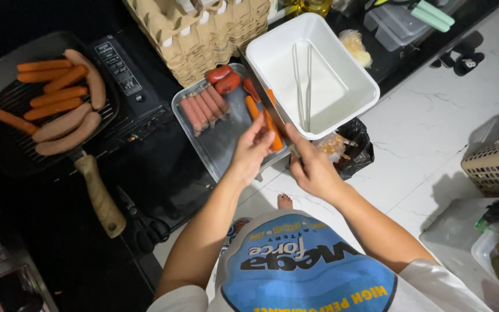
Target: Cutting sausages with scissors and a knife and placing them on a grill pan
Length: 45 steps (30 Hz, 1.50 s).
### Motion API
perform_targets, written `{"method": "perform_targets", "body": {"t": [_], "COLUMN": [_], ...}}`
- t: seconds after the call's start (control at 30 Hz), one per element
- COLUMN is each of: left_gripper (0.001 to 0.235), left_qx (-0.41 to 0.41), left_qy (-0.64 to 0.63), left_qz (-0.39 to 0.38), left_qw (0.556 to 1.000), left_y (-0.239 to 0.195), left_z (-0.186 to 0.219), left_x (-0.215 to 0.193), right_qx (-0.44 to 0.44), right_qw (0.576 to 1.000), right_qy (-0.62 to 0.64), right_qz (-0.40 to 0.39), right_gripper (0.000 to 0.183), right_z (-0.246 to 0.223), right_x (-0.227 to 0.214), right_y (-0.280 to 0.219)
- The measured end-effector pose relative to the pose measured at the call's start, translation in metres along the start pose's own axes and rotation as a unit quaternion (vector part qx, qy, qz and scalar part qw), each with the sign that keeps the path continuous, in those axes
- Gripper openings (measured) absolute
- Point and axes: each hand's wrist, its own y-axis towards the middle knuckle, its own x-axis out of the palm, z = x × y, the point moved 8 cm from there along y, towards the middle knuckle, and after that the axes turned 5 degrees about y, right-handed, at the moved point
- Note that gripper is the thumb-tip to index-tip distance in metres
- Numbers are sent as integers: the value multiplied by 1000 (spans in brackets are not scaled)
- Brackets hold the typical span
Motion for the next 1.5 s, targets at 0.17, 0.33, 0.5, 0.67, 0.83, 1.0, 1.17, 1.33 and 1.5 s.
{"method": "perform_targets", "body": {"t": [0.17, 0.33, 0.5, 0.67, 0.83, 1.0, 1.17, 1.33, 1.5], "left_gripper": [67, 65, 52, 46, 49, 47, 47, 44, 54], "left_qx": [24, 0, -15, -7, 21, 31, 38, 8, -5], "left_qy": [-41, -48, -138, -122, -128, -96, -57, -84, -53], "left_qz": [-11, -9, -31, -43, -40, -35, -12, -22, -27], "left_qw": [999, 999, 990, 992, 991, 994, 998, 996, 998], "left_y": [3, -1, 8, -7, -8, -13, -22, -24, -34], "left_z": [5, -9, 13, 40, 32, 40, 47, 42, 28], "left_x": [-1, -2, -9, 16, 15, 12, 7, 5, 10], "right_qx": [-22, -22, -19, -18, -31, -44, -67, -77, -85], "right_qw": [999, 999, 998, 997, 996, 996, 996, 996, 995], "right_qy": [26, 24, 51, 48, 59, 52, 39, 38, 23], "right_qz": [-13, 6, 37, 58, 63, 55, 46, 38, 39], "right_gripper": [74, 72, 71, 68, 67, 67, 63, 65, 66], "right_z": [-13, -14, -12, -57, -36, -37, -44, -27, -33], "right_x": [1, -8, -27, -48, -37, -36, -32, -22, -17], "right_y": [-4, -3, -14, -10, -19, -20, -17, -14, 2]}}
